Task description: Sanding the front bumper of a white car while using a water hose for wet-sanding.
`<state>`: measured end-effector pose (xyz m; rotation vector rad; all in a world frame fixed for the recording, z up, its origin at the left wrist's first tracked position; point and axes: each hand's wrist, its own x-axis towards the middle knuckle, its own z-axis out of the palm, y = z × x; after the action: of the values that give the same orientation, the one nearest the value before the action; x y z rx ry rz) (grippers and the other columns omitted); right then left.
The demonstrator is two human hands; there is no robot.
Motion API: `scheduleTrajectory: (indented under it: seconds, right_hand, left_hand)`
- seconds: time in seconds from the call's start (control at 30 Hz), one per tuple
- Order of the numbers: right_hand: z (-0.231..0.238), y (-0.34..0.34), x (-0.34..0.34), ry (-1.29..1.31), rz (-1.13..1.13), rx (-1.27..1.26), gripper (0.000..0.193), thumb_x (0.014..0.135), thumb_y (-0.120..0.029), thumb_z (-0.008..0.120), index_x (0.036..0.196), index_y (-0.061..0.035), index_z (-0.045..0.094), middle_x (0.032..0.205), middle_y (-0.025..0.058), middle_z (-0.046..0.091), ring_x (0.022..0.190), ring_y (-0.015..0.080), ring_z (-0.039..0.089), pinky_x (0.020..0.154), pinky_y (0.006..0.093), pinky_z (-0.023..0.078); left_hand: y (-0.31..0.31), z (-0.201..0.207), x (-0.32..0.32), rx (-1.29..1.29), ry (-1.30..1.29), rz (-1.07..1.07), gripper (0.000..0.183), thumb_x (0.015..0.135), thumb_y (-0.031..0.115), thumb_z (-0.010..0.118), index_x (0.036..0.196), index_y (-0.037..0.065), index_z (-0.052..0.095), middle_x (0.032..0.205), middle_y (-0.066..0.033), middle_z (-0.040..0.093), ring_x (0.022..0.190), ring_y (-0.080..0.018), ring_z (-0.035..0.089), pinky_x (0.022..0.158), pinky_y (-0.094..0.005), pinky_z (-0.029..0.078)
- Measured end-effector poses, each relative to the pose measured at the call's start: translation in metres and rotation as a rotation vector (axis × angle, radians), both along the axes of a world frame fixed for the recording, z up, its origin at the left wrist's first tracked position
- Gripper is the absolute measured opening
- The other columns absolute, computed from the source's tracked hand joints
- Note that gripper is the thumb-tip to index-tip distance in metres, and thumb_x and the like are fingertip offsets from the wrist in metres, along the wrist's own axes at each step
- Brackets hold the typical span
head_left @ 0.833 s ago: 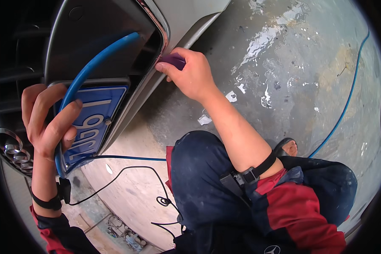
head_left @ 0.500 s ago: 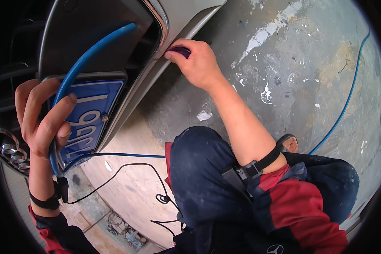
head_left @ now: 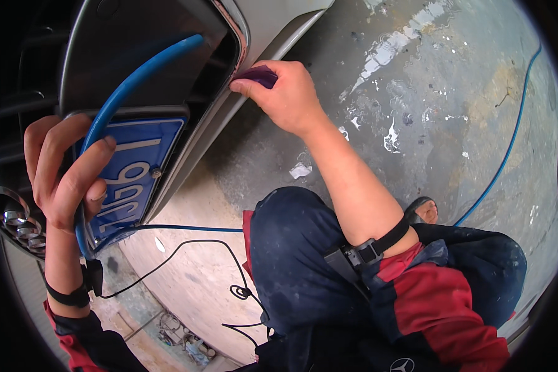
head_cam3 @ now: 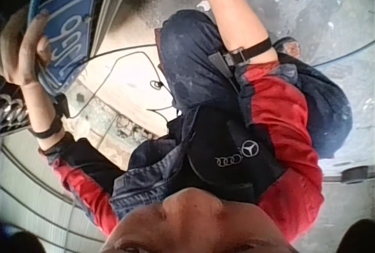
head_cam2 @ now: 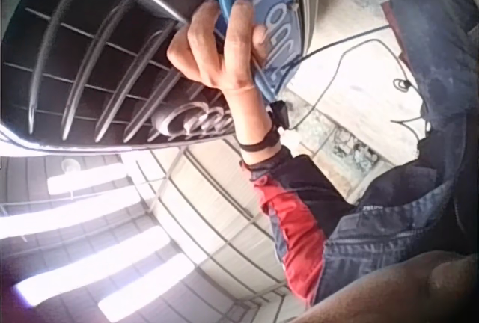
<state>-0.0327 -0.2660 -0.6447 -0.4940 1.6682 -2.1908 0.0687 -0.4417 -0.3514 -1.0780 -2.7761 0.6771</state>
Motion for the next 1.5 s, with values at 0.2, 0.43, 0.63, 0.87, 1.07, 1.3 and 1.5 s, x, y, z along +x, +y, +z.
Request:
scheduleTrajectory:
  seconds: [0.2, 0.43, 0.63, 0.87, 1.07, 1.3, 1.5]
  right_hand:
    - [-0.010, 0.000, -0.001, 0.128, -0.067, 0.024, 0.025, 0.088, -0.023, 0.083, 0.098, -0.0004, 0.080, 0.081, 0.0138, 0.077, 0.074, 0.0214, 0.073, 0.073, 0.0332, 0.056]
    - [0.003, 0.001, 0.001, 0.014, -0.002, 0.048, 0.024, 0.089, -0.022, 0.084, 0.097, -0.0007, 0.080, 0.083, 0.0111, 0.078, 0.073, 0.0180, 0.070, 0.072, 0.0313, 0.054]
    - [-0.007, -0.001, 0.001, 0.072, -0.034, 0.076, 0.024, 0.089, -0.023, 0.085, 0.099, -0.0014, 0.080, 0.085, 0.0080, 0.078, 0.075, 0.0137, 0.069, 0.073, 0.0298, 0.054]
    - [0.004, 0.001, 0.002, 0.010, -0.021, 0.043, 0.020, 0.088, -0.017, 0.082, 0.097, -0.0003, 0.078, 0.088, 0.0162, 0.077, 0.076, 0.0255, 0.073, 0.073, 0.0353, 0.056]
    - [-0.015, 0.006, -0.004, 0.130, -0.080, 0.061, 0.020, 0.088, -0.017, 0.083, 0.101, -0.0016, 0.080, 0.088, 0.0154, 0.077, 0.075, 0.0264, 0.072, 0.072, 0.0356, 0.056]
    - [0.001, 0.003, -0.001, 0.038, -0.015, 0.102, 0.024, 0.090, -0.024, 0.083, 0.099, -0.0023, 0.081, 0.083, 0.0100, 0.078, 0.075, 0.0177, 0.071, 0.075, 0.0314, 0.055]
    - [-0.011, 0.006, -0.002, 0.075, -0.065, 0.046, 0.023, 0.089, -0.024, 0.085, 0.099, -0.0039, 0.081, 0.082, 0.0103, 0.077, 0.072, 0.0187, 0.070, 0.073, 0.0323, 0.055]
  left_hand:
    - [0.001, -0.003, -0.002, 0.014, 0.003, -0.009, 0.025, 0.103, 0.044, 0.062, 0.112, 0.026, 0.076, 0.104, -0.0138, 0.073, 0.102, -0.0309, 0.065, 0.087, -0.0406, 0.056]
    - [0.003, 0.000, -0.001, -0.007, -0.019, -0.009, 0.029, 0.103, 0.045, 0.061, 0.112, 0.021, 0.076, 0.103, -0.0153, 0.072, 0.101, -0.0318, 0.065, 0.086, -0.0410, 0.056]
    - [0.000, 0.001, -0.005, -0.018, -0.004, -0.051, 0.031, 0.105, 0.045, 0.060, 0.111, 0.020, 0.075, 0.102, -0.0155, 0.072, 0.102, -0.0314, 0.065, 0.085, -0.0410, 0.056]
    - [0.002, 0.004, 0.001, -0.025, -0.057, -0.009, 0.039, 0.109, 0.043, 0.054, 0.113, 0.009, 0.074, 0.106, -0.0224, 0.072, 0.100, -0.0371, 0.065, 0.086, -0.0470, 0.055]
    - [0.002, 0.000, -0.002, 0.016, -0.051, -0.001, 0.038, 0.108, 0.043, 0.057, 0.112, 0.010, 0.074, 0.105, -0.0211, 0.071, 0.100, -0.0352, 0.064, 0.086, -0.0466, 0.054]
    - [-0.002, 0.002, 0.001, 0.006, -0.027, 0.009, 0.039, 0.108, 0.045, 0.056, 0.111, 0.011, 0.075, 0.105, -0.0209, 0.072, 0.102, -0.0365, 0.066, 0.088, -0.0467, 0.056]
    - [-0.003, -0.005, 0.001, 0.007, -0.016, 0.004, 0.038, 0.108, 0.045, 0.056, 0.111, 0.013, 0.075, 0.106, -0.0199, 0.072, 0.102, -0.0355, 0.066, 0.089, -0.0474, 0.055]
